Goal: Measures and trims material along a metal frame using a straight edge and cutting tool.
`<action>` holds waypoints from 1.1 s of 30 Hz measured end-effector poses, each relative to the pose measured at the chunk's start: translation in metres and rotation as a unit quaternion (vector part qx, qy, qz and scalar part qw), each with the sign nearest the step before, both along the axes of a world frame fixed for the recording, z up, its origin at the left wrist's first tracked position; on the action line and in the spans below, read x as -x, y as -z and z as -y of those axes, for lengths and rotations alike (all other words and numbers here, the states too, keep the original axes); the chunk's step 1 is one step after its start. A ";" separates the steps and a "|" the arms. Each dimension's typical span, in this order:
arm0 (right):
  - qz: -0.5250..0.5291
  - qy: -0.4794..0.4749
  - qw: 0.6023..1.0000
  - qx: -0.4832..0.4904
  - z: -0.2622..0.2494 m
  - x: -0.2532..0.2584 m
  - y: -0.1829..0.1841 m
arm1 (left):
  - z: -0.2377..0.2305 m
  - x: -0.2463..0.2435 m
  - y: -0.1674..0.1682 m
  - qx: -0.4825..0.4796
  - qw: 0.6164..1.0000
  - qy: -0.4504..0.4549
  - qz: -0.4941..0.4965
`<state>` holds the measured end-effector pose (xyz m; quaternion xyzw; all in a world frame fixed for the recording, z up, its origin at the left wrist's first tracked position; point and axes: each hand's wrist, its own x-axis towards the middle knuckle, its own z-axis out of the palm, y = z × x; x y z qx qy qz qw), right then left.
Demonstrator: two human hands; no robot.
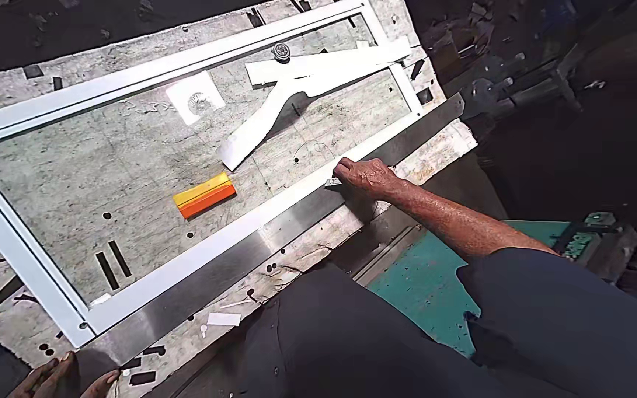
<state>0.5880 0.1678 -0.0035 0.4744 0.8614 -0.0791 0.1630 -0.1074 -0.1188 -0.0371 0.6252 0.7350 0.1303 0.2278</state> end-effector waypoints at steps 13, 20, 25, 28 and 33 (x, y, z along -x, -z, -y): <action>-0.006 -0.038 0.998 0.044 -0.002 -0.002 -0.040 | 0.004 0.001 0.000 0.015 1.000 -0.010 0.018; -0.006 -0.052 0.997 0.048 0.001 -0.005 -0.045 | 0.006 0.000 0.000 0.028 0.999 -0.015 0.003; -0.021 -0.066 0.997 0.022 0.005 -0.008 -0.066 | 0.002 -0.006 -0.008 0.048 0.998 -0.028 0.002; -0.037 -0.067 0.997 0.025 0.008 -0.012 -0.070 | 0.000 -0.009 -0.013 0.071 0.997 -0.036 0.004; -0.041 -0.051 0.994 0.082 0.020 -0.022 -0.021 | -0.003 -0.007 -0.014 0.085 0.996 -0.026 -0.017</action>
